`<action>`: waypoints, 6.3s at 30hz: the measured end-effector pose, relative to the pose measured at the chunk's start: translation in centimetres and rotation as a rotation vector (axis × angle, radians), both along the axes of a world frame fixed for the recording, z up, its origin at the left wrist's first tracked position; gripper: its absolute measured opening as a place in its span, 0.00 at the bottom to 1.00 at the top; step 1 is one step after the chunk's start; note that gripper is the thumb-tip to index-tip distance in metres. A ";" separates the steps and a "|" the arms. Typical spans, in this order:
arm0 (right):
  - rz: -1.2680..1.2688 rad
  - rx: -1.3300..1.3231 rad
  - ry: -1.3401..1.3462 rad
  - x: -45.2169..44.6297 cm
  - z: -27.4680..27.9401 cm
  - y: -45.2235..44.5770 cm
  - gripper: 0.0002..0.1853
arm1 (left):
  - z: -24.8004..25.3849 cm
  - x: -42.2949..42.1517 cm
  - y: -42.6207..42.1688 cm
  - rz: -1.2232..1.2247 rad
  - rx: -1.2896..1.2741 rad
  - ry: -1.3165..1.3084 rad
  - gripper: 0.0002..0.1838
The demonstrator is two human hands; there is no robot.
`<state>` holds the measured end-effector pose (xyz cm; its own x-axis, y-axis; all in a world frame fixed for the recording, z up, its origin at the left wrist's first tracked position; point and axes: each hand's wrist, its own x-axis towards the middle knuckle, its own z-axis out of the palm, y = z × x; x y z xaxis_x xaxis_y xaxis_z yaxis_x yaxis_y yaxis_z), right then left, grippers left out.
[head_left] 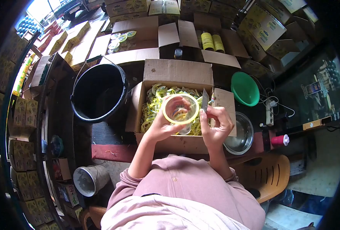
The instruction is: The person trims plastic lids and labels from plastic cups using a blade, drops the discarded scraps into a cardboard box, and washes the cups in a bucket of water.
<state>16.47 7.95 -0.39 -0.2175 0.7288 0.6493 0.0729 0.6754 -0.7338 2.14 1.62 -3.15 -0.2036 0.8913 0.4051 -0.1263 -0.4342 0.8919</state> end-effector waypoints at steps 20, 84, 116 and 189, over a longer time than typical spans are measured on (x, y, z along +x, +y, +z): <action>-0.041 0.116 -0.087 -0.5 0.6 -1.2 0.09 | 0.0 0.3 0.1 -0.003 -0.026 -0.003 0.38; 0.032 0.084 -0.027 -0.2 1.0 -1.2 0.10 | 0.0 -0.5 -0.3 -0.088 -0.040 0.050 0.38; -0.034 0.063 -0.029 -0.1 0.6 -1.1 0.08 | -2.5 0.0 0.2 -0.165 -0.074 -0.284 0.42; 0.037 0.007 -0.047 -0.1 0.8 -0.4 0.09 | -1.2 -0.7 -0.2 -0.137 -0.100 0.014 0.37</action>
